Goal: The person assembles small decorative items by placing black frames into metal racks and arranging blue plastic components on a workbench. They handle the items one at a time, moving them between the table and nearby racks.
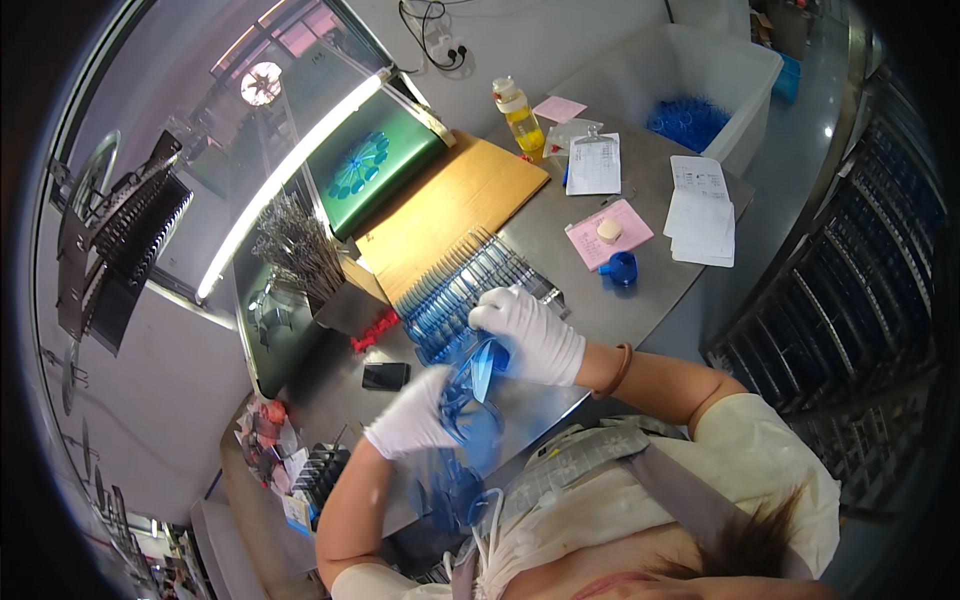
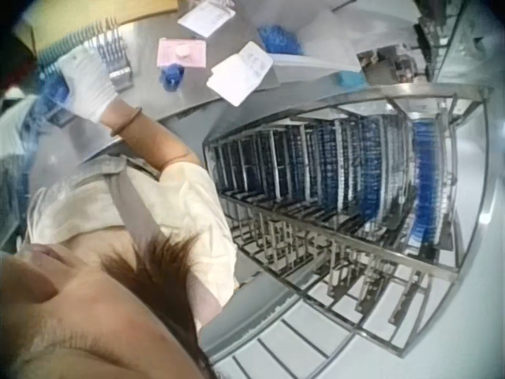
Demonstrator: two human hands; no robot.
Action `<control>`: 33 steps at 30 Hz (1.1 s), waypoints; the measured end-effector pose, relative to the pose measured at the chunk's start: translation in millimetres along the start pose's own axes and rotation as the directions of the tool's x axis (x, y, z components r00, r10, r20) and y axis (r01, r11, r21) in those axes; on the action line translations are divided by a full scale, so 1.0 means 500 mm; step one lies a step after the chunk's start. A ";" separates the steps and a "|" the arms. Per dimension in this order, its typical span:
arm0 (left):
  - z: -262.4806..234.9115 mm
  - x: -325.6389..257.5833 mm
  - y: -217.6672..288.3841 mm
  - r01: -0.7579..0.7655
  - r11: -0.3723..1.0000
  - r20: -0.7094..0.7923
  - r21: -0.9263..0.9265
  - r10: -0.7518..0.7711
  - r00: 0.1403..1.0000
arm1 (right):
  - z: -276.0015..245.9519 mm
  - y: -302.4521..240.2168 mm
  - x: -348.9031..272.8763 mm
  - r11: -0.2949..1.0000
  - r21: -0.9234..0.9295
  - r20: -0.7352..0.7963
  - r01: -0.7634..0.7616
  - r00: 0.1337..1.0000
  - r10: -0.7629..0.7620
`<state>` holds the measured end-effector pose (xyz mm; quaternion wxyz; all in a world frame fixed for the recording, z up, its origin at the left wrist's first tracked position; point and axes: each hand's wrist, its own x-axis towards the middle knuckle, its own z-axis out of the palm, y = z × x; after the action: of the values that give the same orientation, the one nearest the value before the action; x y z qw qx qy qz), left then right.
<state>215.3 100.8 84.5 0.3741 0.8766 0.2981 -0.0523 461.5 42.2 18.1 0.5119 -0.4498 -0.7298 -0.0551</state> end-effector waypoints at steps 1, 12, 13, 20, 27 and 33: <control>-0.014 0.007 0.015 -0.148 0.938 -0.181 0.313 0.212 0.960 | 0.009 0.004 -0.017 0.931 0.341 0.216 -0.131 0.975 0.058; -0.031 0.054 0.098 -0.365 -0.149 0.352 0.919 0.726 0.590 | 0.119 -0.064 -0.213 -0.543 0.385 0.780 -0.746 0.578 -0.241; -0.019 0.060 0.106 -0.350 -0.194 0.376 0.916 0.719 0.584 | 0.122 -0.073 -0.226 -0.477 0.525 0.751 -0.705 0.648 -0.130; -0.002 0.100 0.129 -0.347 -0.114 0.322 0.931 0.703 0.634 | 0.067 -0.055 -0.190 -0.022 0.575 0.818 -0.818 0.575 0.013; -0.046 0.100 0.103 -0.242 0.573 -0.364 0.783 0.737 0.569 | -0.015 -0.064 -0.142 0.883 0.383 0.486 -0.271 0.872 0.057; 0.010 0.083 0.180 -0.326 0.146 0.071 0.934 0.819 0.570 | 0.023 -0.086 -0.182 -0.561 0.473 0.776 -0.679 0.623 -0.100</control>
<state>300.6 68.6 124.1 -0.2354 0.9550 -0.0730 0.1652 429.3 -31.6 -43.7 0.4117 -0.0445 -0.2986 0.8598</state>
